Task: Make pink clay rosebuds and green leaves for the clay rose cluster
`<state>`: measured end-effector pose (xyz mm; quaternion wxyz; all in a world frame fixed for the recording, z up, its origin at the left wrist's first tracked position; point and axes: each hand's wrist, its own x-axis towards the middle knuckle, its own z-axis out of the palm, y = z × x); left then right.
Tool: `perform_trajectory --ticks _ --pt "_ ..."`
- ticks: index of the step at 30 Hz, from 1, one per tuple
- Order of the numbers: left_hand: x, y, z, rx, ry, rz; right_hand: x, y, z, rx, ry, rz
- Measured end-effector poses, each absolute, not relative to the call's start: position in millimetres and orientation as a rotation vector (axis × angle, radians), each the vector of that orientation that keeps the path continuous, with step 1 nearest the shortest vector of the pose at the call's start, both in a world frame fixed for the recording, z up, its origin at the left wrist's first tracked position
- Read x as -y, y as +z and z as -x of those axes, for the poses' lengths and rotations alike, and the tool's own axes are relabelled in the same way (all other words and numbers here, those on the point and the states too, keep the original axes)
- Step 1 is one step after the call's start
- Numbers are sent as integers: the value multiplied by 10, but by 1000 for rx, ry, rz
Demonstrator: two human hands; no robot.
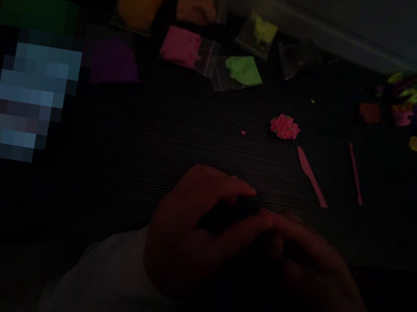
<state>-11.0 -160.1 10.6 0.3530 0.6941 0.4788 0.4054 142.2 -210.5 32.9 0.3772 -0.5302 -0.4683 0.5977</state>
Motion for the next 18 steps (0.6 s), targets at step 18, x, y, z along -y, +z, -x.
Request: perform_trajectory --ticks 18 --pt "1652 194 134 -1239 790 -1291 2146 168 -1352 2091 354 1407"
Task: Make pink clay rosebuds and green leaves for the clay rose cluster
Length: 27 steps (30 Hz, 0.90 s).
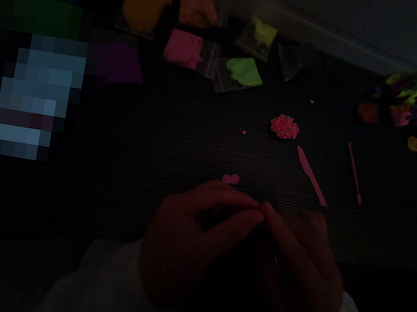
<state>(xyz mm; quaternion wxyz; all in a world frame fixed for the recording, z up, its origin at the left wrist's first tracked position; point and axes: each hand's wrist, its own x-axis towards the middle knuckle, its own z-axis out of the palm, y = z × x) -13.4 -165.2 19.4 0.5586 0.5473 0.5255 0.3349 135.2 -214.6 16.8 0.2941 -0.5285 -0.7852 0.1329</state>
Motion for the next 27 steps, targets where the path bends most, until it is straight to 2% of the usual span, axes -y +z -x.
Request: perform_trajectory --ticks 8,13,19,27 --pt "1642 180 118 -1221 776 -1193 2131 151 -1360 2157 230 1419" --pt "1633 155 121 -1195 771 -1178 2151 157 -1359 2113 364 1443" --pt "1635 133 119 -1153 782 -1110 2157 252 -1348 1867 671 1451" --pt "1621 159 115 -1169 781 -1177 2080 314 -1347 1594 749 1622"
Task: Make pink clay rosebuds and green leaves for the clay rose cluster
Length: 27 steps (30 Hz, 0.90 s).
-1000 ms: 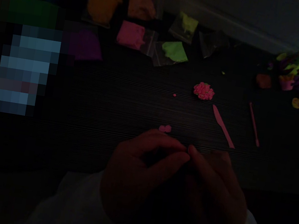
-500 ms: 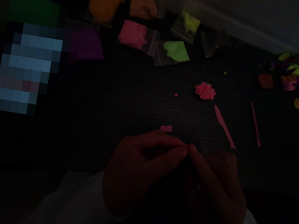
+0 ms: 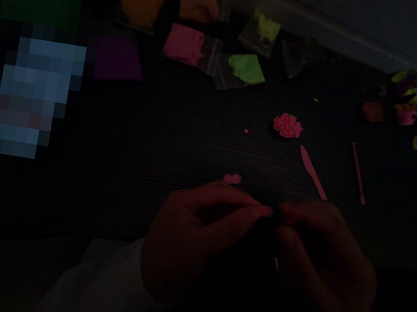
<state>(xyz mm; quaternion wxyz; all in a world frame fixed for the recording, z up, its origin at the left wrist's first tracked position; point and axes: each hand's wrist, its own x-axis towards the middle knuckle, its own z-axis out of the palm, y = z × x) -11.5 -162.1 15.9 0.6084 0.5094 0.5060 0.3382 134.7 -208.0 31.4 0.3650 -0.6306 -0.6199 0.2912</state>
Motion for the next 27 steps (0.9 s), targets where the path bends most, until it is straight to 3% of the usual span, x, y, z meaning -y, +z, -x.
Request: perform_trajectory --ticks 27 --pt "1622 173 145 -1137 746 -1274 1964 340 -1305 1453 947 1630"
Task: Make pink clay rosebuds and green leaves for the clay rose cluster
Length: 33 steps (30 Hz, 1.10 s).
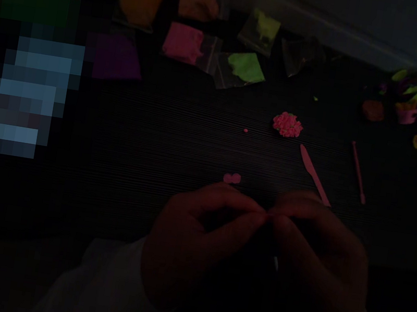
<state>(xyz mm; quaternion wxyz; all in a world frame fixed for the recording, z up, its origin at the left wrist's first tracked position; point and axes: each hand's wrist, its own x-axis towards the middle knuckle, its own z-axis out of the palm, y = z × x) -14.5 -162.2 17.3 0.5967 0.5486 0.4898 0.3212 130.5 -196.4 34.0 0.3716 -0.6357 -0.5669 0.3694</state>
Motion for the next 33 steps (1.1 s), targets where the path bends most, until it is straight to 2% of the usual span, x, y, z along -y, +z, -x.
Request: perform_trajectory --ticks 8,17,24,33 --pt "1637 164 120 -1105 739 -1131 1945 312 -1311 1286 1158 1577" --pt "1625 171 126 -1091 722 -1120 1960 308 -1307 1297 1207 1574" --pt "1632 152 100 -1089 728 -865 1995 305 -1312 1375 1058 1633" --pt "1625 142 96 -1176 710 -967 1976 282 -1274 1524 947 1658"
